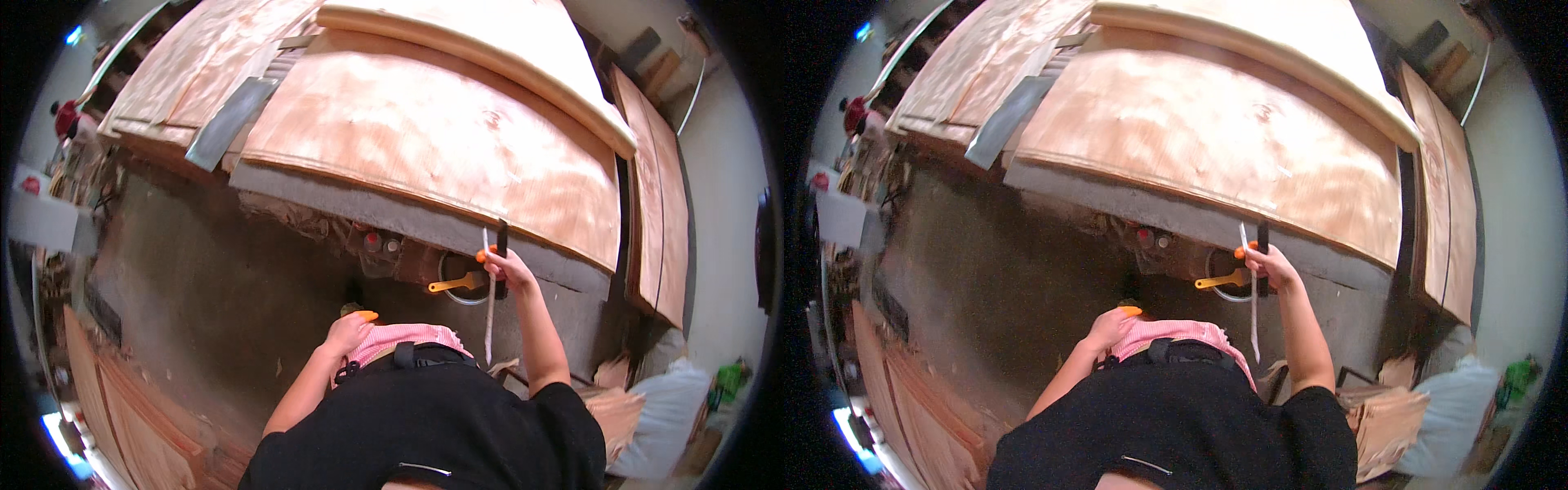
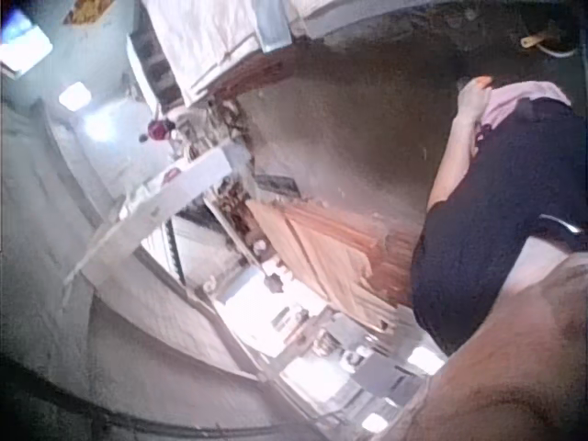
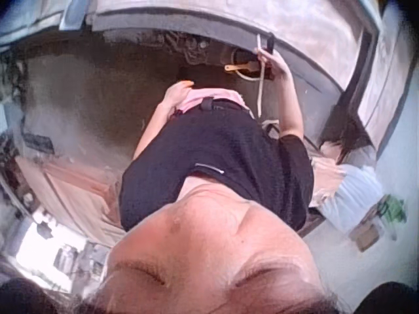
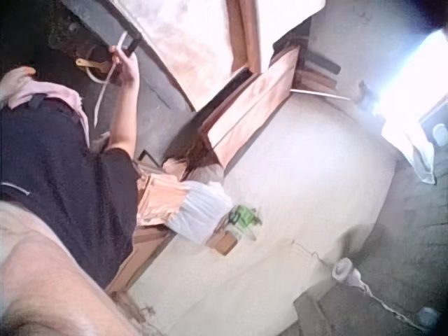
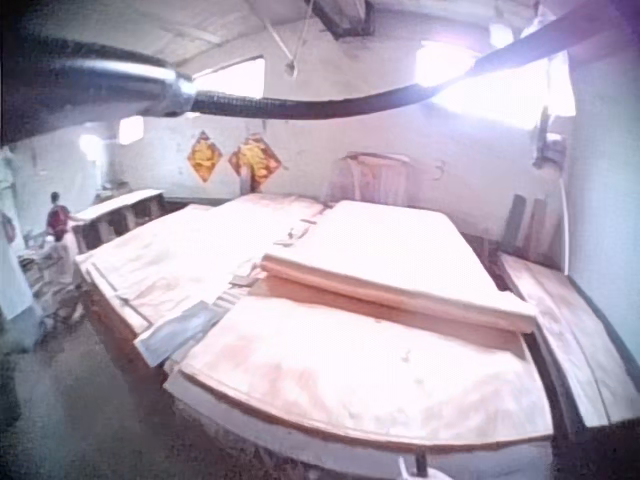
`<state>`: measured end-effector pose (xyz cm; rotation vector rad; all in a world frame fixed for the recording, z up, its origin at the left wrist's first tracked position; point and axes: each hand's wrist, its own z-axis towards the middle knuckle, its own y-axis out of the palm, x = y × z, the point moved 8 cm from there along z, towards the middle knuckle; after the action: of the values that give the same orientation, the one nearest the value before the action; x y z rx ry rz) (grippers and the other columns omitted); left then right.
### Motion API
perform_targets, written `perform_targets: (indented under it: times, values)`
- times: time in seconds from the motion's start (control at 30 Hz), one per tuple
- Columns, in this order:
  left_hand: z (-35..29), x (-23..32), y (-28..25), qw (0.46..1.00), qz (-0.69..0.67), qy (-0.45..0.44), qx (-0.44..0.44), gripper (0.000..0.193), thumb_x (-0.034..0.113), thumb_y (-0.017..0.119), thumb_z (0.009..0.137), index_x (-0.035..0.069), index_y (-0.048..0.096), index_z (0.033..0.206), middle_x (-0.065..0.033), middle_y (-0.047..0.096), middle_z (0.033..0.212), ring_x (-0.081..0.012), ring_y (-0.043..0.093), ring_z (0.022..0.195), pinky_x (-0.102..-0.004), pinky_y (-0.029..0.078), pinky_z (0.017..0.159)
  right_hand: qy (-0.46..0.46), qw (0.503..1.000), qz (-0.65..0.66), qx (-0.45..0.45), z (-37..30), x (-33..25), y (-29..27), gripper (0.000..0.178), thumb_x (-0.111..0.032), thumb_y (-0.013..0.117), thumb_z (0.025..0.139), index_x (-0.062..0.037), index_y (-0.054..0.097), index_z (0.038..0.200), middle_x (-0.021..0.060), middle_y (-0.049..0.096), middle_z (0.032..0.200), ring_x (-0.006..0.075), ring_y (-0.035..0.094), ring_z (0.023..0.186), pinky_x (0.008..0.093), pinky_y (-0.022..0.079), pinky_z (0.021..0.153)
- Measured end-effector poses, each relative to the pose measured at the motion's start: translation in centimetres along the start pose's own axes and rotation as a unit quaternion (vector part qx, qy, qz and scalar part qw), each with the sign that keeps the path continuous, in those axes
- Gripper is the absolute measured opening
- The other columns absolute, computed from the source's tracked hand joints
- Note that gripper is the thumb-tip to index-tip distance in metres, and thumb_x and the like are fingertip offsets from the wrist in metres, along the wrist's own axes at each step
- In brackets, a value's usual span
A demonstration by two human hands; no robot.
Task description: The person uses a utility knife and a straightedge to cut a large sheet of wood veneer on a workbench. They repeatedly align the straightedge, score the veneer, and peel back the cut sections. The person also uses a brush to sweep debris from the work surface.
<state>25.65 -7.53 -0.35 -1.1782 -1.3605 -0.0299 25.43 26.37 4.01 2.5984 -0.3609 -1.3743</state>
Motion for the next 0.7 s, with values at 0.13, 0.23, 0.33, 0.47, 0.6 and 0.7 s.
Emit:
perform_targets:
  times: [0.13, 0.23, 0.33, 0.47, 0.6, 0.7]
  values:
    - [1.2, -5.3, -8.3, 0.998, -0.051, -0.027, 0.033, 0.025, 0.019, 0.053, 0.080, 0.008, 0.061, 0.101, -0.0122, 0.060, 0.096, -0.0261, 0.058, 0.088, -0.0330, 0.046, 0.078, 0.037, 0.999, -0.009, 0.038, 5.5, -0.8, 1.4, 0.025, -0.028, 0.059, 0.082, -0.0061, 0.061, 0.093, -0.0085, 0.040, 0.056, 0.0021, 0.032, 0.047, 0.0183, 0.021, 0.043]
    - [3.8, -7.2, -14.0, 0.992, -0.079, -0.024, 0.098, 0.022, 0.014, 0.053, 0.081, 0.005, 0.061, 0.098, -0.0129, 0.060, 0.093, -0.0259, 0.058, 0.085, -0.0303, 0.046, 0.075, 0.036, 0.996, -0.051, 0.065, 8.0, -2.4, 1.8, 0.025, -0.028, 0.058, 0.082, -0.0058, 0.062, 0.092, -0.0088, 0.041, 0.057, 0.0015, 0.033, 0.047, 0.0181, 0.023, 0.043]
    - [9.0, -7.1, -17.6, 0.991, -0.056, 0.005, 0.122, 0.021, 0.012, 0.052, 0.081, 0.003, 0.061, 0.098, -0.0131, 0.060, 0.093, -0.0264, 0.058, 0.085, -0.0307, 0.046, 0.075, 0.030, 0.987, -0.116, 0.104, 11.1, -4.0, 1.6, 0.027, -0.031, 0.059, 0.081, -0.0065, 0.062, 0.091, -0.0083, 0.040, 0.057, 0.0019, 0.032, 0.046, 0.0184, 0.023, 0.042]
    - [16.6, -2.7, -19.1, 0.974, -0.014, 0.126, 0.188, 0.024, 0.011, 0.052, 0.080, 0.003, 0.058, 0.102, -0.0136, 0.058, 0.102, -0.0280, 0.056, 0.092, -0.0335, 0.044, 0.081, 0.070, 0.952, -0.253, 0.159, 17.0, -5.5, 0.7, 0.030, -0.036, 0.059, 0.081, -0.0077, 0.064, 0.089, -0.0058, 0.044, 0.056, 0.0049, 0.038, 0.048, 0.0203, 0.029, 0.043]
    - [23.4, 2.3, -15.5, 0.970, 0.073, 0.165, 0.162, 0.034, 0.018, 0.054, 0.078, 0.003, 0.054, 0.109, -0.0162, 0.053, 0.112, -0.0309, 0.052, 0.099, -0.0377, 0.040, 0.087, 0.038, 0.928, -0.332, 0.166, 21.7, -6.8, 0.2, 0.026, -0.034, 0.063, 0.076, -0.0081, 0.067, 0.078, -0.0033, 0.052, 0.056, 0.0075, 0.042, 0.047, 0.0225, 0.031, 0.043]
    - [27.4, 3.3, -10.6, 0.965, 0.150, 0.180, 0.119, 0.050, 0.028, 0.054, 0.079, 0.002, 0.043, 0.121, -0.0190, 0.043, 0.123, -0.0327, 0.045, 0.109, -0.0413, 0.034, 0.093, 0.058, 0.966, -0.229, 0.102, 23.2, -7.1, 1.9, 0.025, -0.033, 0.065, 0.074, -0.0079, 0.067, 0.077, -0.0024, 0.054, 0.057, 0.0079, 0.043, 0.047, 0.0220, 0.031, 0.043]
